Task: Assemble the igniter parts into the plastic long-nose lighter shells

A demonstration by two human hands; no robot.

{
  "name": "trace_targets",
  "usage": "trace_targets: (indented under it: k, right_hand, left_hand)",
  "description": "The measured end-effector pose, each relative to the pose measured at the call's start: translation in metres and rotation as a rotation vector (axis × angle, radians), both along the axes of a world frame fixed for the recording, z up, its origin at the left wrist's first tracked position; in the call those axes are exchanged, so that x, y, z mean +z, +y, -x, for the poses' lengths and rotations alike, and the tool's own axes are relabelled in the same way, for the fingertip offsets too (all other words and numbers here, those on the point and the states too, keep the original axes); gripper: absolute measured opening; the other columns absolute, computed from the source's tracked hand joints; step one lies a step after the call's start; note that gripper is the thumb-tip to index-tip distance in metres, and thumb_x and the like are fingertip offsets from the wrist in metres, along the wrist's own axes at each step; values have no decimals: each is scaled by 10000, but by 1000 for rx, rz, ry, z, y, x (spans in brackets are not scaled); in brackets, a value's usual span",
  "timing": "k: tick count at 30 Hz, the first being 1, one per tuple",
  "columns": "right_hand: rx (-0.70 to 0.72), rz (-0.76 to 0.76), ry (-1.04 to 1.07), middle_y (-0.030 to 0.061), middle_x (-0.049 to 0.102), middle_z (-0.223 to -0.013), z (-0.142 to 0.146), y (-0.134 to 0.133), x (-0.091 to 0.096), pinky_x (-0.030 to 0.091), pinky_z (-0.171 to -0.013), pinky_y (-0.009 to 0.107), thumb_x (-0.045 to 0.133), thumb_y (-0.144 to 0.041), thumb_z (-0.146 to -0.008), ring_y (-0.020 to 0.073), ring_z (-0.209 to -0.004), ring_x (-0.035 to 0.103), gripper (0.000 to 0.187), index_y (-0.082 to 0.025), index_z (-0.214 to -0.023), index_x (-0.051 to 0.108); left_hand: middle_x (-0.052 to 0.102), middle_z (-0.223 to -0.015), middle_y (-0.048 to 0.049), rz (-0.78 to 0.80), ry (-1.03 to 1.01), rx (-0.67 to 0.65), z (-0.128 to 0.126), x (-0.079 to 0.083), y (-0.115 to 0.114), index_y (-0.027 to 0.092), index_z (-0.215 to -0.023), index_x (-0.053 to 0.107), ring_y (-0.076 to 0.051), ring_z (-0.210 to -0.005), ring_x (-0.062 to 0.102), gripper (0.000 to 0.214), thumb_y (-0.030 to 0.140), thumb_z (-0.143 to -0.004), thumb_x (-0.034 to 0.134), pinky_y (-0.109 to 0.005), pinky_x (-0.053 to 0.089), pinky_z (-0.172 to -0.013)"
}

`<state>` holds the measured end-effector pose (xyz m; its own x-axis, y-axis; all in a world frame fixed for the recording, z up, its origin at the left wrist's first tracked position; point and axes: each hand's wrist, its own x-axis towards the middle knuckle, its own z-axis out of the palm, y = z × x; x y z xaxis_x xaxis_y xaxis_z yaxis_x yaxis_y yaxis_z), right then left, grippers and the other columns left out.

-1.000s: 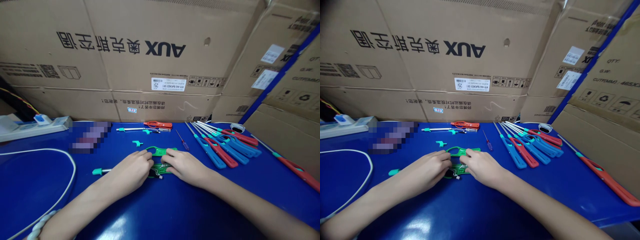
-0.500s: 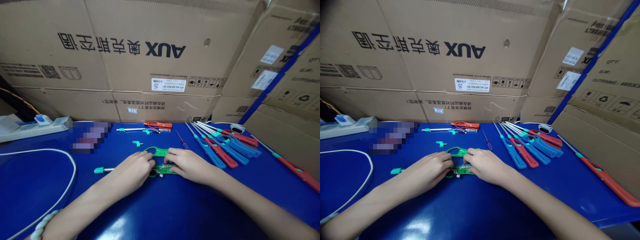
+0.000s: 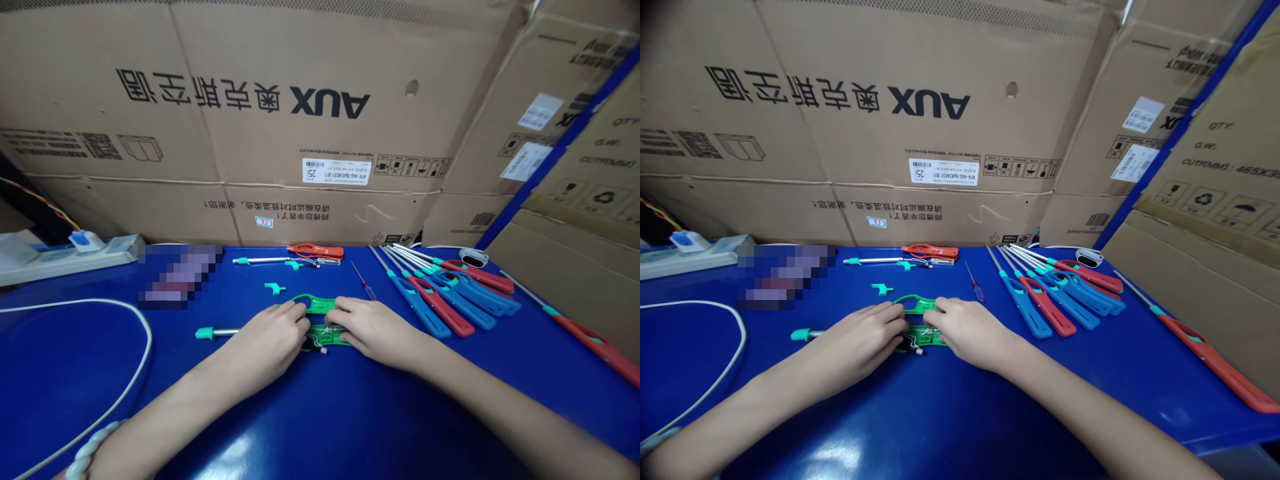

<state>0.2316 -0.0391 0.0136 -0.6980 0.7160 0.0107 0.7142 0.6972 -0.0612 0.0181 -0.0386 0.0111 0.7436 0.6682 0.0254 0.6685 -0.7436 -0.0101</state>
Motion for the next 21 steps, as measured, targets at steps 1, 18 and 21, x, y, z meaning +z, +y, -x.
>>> trace_targets:
  k: [1,18,21]
  right_hand:
    - [-5,-5,-1,51,577,-980,-1,1,0,434,-646,270,592,-130,-848,201,-847,604,188,-185,-1027,570]
    - [-54,246,308,34,618,-891,-22,15,21,411,-755,265,511,-89,-898,154,-833,562,131,-161,-902,620]
    - [-82,271,240,21,602,-852,-23,14,20,395,-694,244,589,-81,-836,143,-771,551,91,-155,-872,627]
  left_hand:
    - [607,-955,-89,1,-8,2,0,0,0,137,-906,638,-224,-861,598,192,128,-915,447,-379,504,-783]
    - [601,-972,-91,17,-15,12,-1,3,-2,130,-914,647,-203,-830,603,173,159,-920,477,-348,508,-756]
    - [603,-955,-87,17,-34,6,-1,3,-2,131,-895,649,-211,-843,605,167,157,-915,485,-353,507,-766]
